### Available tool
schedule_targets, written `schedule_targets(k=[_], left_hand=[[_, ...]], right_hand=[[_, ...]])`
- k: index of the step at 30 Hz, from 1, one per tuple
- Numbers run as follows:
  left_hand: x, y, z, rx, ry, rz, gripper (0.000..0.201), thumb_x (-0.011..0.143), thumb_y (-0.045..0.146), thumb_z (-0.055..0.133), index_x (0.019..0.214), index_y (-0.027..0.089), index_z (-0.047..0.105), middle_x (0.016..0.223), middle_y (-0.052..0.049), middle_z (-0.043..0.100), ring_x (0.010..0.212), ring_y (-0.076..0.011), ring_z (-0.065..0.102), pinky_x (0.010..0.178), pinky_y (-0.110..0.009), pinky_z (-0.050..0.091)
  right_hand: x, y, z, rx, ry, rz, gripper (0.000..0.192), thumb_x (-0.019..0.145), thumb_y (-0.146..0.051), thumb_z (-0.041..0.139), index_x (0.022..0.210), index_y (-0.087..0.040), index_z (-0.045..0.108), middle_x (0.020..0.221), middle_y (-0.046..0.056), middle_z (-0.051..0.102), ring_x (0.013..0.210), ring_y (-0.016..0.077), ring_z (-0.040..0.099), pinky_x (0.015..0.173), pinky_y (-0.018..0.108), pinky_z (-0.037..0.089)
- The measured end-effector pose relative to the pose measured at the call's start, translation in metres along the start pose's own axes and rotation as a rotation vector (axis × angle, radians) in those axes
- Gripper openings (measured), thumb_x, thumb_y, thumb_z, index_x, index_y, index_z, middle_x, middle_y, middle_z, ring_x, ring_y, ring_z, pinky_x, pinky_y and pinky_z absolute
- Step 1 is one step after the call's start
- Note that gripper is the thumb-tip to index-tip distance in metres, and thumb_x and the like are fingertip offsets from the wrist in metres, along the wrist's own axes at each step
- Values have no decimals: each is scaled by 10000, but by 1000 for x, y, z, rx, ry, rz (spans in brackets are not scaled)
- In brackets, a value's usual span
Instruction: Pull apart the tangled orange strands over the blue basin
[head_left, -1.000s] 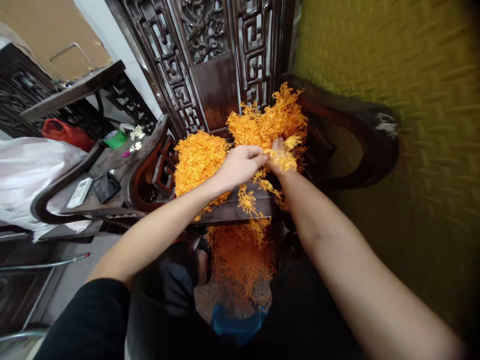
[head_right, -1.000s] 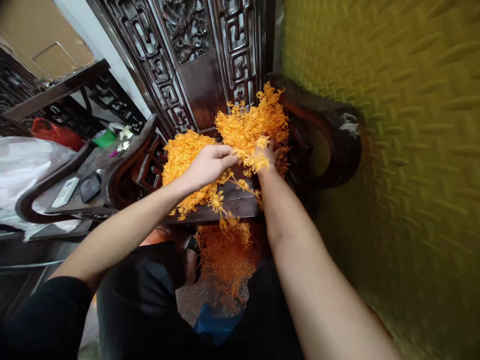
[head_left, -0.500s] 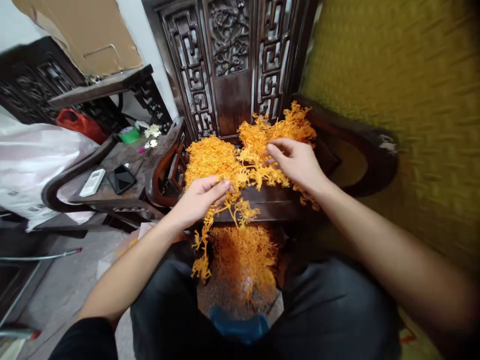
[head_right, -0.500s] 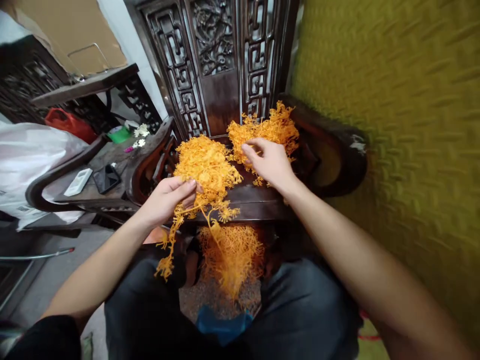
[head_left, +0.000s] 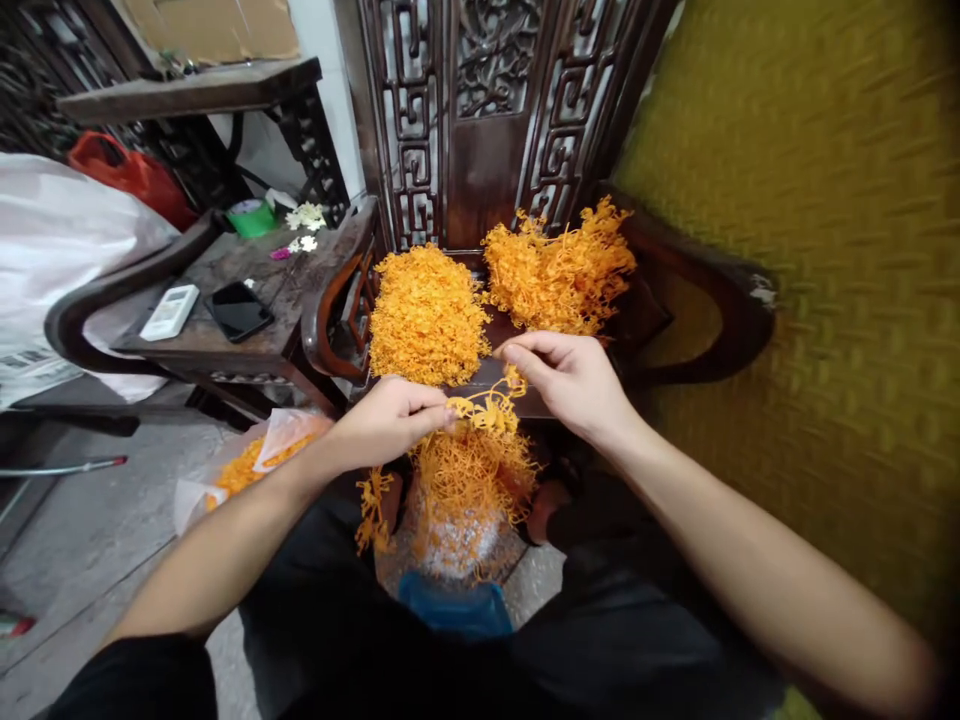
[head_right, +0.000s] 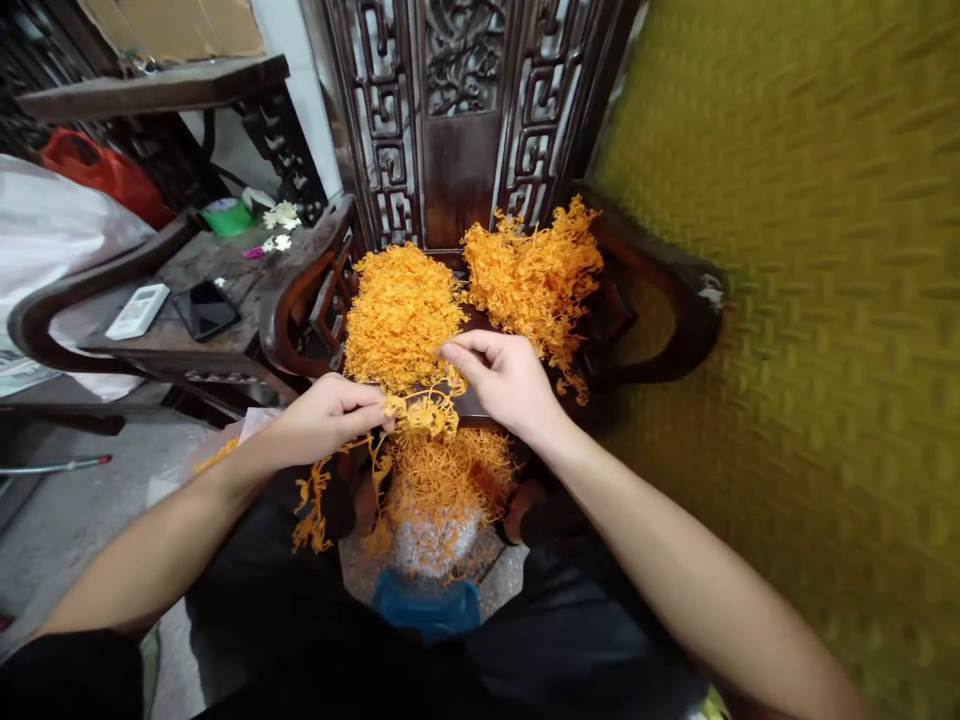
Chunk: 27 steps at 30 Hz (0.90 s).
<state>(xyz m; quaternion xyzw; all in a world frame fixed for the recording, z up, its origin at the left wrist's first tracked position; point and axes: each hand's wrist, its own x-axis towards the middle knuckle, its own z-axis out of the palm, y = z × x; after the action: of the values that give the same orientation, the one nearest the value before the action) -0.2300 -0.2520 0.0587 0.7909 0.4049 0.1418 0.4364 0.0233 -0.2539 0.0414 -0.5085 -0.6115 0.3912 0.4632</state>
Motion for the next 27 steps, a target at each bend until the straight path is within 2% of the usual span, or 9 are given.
schedule_targets(k=[5,8,10,16,18,21,22,25,27], left_hand=[[-2,-15,-5,-97,59,-53,391,968,474,548,816,169,741,595,33,502,556,-97,375,551,-267,259],[-1,-24,-8,-133,76,-94,389,971,481,549,825,170,731,561,53,423,535,-96,327,526,-268,222],[0,-28,-8,-136,63,-112,381,971,477,554,838,170,736,585,48,459,548,-93,345,533,-261,241],[-2,-35,-8,-122,-49,-84,377,951,457,603,780,156,753,663,7,605,638,-105,484,616,-253,367],[-6,-39,-11,-161,-66,-135,371,916,457,655,731,148,746,627,6,597,603,-104,475,583,-254,354],[-11,-49,-18,-264,26,-205,356,891,444,692,711,142,746,592,3,592,561,-98,461,548,-249,341],[-12,-51,-19,-293,63,-212,342,891,438,695,731,142,757,619,-7,619,575,-101,484,553,-246,355],[-10,-52,-18,-309,96,-201,330,902,448,691,799,150,786,676,-21,659,602,-102,511,553,-235,365],[-6,-47,-14,-277,82,-189,369,925,476,661,812,148,787,590,5,581,543,-87,436,508,-229,306]], right_hand=[[3,8,5,299,-389,251,485,835,-600,764,1147,-229,752,771,5,687,621,148,666,588,303,568],[6,12,3,276,-476,241,535,772,-462,865,1230,-215,740,698,-20,673,613,139,681,624,283,582],[7,14,5,237,-475,216,477,773,-436,866,1182,-209,772,673,-16,673,620,140,684,615,272,571],[10,15,2,86,-280,14,147,793,-357,849,818,-213,837,851,59,741,727,158,683,667,303,561],[15,18,-13,87,-94,46,116,780,-321,864,779,-212,825,770,54,726,690,159,671,689,327,566],[23,32,-41,290,319,130,170,683,-265,930,754,-206,787,702,35,702,633,151,657,715,355,576],[24,37,-46,369,335,178,208,654,-261,943,765,-201,777,739,39,714,646,153,667,731,365,582],[18,46,-41,466,34,332,258,671,-297,920,837,-184,759,966,82,750,720,151,674,736,364,581],[12,44,-26,497,-148,356,208,748,-301,843,886,-185,741,943,72,730,686,129,617,671,332,534]])
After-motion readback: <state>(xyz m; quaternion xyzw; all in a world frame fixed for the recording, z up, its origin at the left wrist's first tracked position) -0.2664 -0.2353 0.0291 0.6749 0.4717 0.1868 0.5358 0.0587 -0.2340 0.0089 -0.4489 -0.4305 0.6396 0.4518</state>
